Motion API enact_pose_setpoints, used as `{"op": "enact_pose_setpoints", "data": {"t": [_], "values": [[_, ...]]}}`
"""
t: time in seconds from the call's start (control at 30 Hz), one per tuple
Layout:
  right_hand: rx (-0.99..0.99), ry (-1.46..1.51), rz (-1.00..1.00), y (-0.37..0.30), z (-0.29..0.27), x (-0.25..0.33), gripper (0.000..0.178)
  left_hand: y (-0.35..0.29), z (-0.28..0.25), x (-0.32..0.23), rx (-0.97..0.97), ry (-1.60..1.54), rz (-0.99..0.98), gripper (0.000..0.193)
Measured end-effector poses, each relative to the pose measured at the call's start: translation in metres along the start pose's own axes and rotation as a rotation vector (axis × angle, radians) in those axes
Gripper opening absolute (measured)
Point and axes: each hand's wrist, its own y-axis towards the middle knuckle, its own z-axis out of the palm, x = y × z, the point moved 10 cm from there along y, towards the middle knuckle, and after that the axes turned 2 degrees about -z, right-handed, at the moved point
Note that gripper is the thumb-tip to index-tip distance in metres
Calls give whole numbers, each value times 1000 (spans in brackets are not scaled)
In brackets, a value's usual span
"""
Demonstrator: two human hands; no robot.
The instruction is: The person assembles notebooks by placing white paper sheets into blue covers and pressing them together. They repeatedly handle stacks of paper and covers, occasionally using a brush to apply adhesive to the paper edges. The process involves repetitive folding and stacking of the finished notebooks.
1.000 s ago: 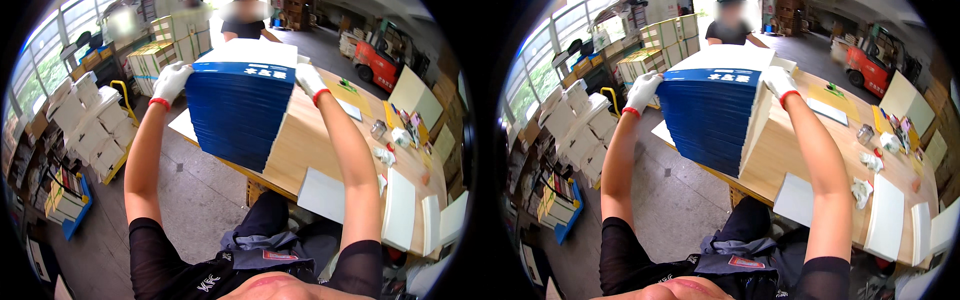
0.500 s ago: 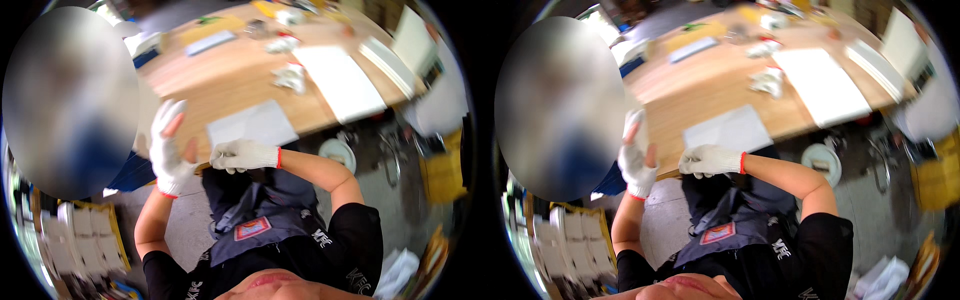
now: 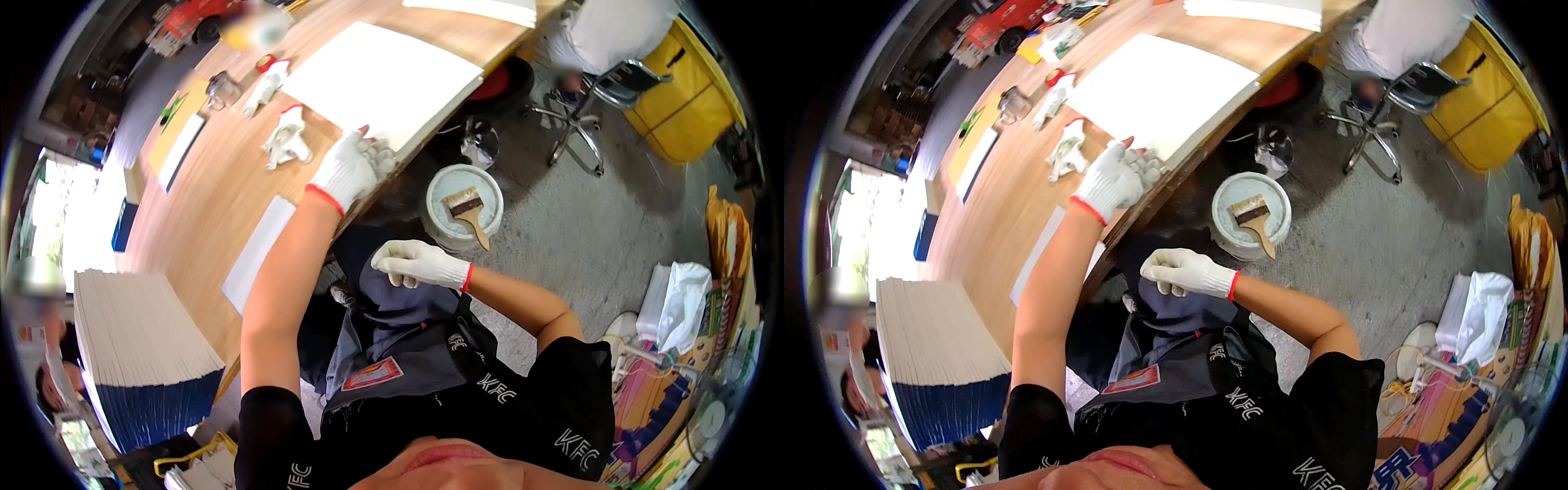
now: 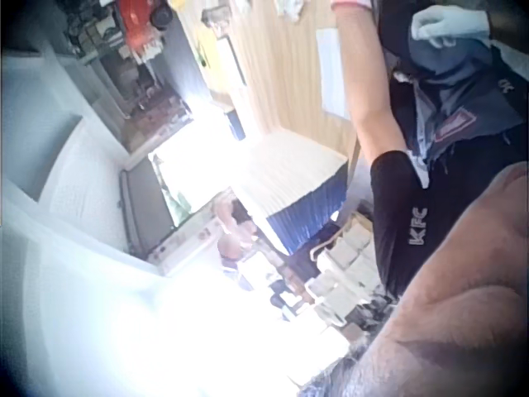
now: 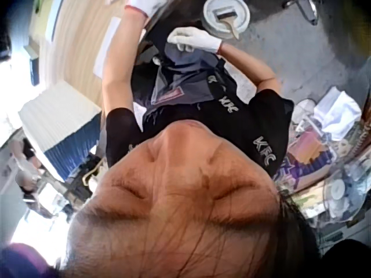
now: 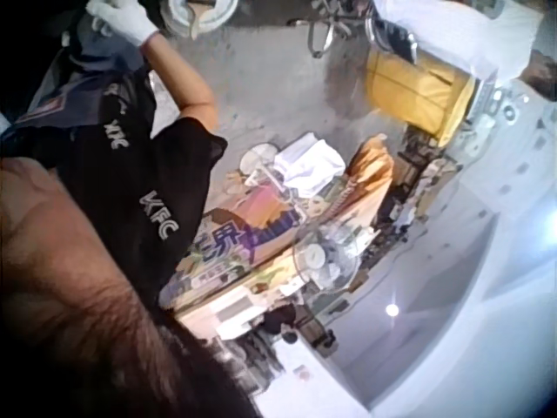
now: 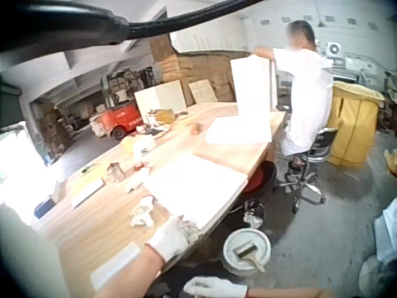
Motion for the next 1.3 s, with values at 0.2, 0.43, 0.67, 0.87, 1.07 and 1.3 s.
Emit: {"op": "enact_pose_setpoints", "data": {"t": [0.2, 0.43, 0.67, 0.87, 1.07, 1.3], "values": [[-13, 65, -18, -4, -17, -5, 28, 6, -16, -12, -216, -40, 21, 22], [-230, -257, -477, -9, -71, 95, 30, 27, 1, -45, -191, 37, 265, 24], [-591, -1088, -587, 12, -139, 151, 33, 40, 29, -84, -111, 194, 353, 24], [-418, 662, -437, 38, -298, 147, 50, 0, 27, -134, 224, 146, 374, 28], [-340, 132, -219, 42, -274, 186, 48, -76, -33, -179, 30, 527, 584, 33], [-63, 81, -203, 128, -110, 181, 32, -229, -174, -156, -125, 558, 949, 67]]}}
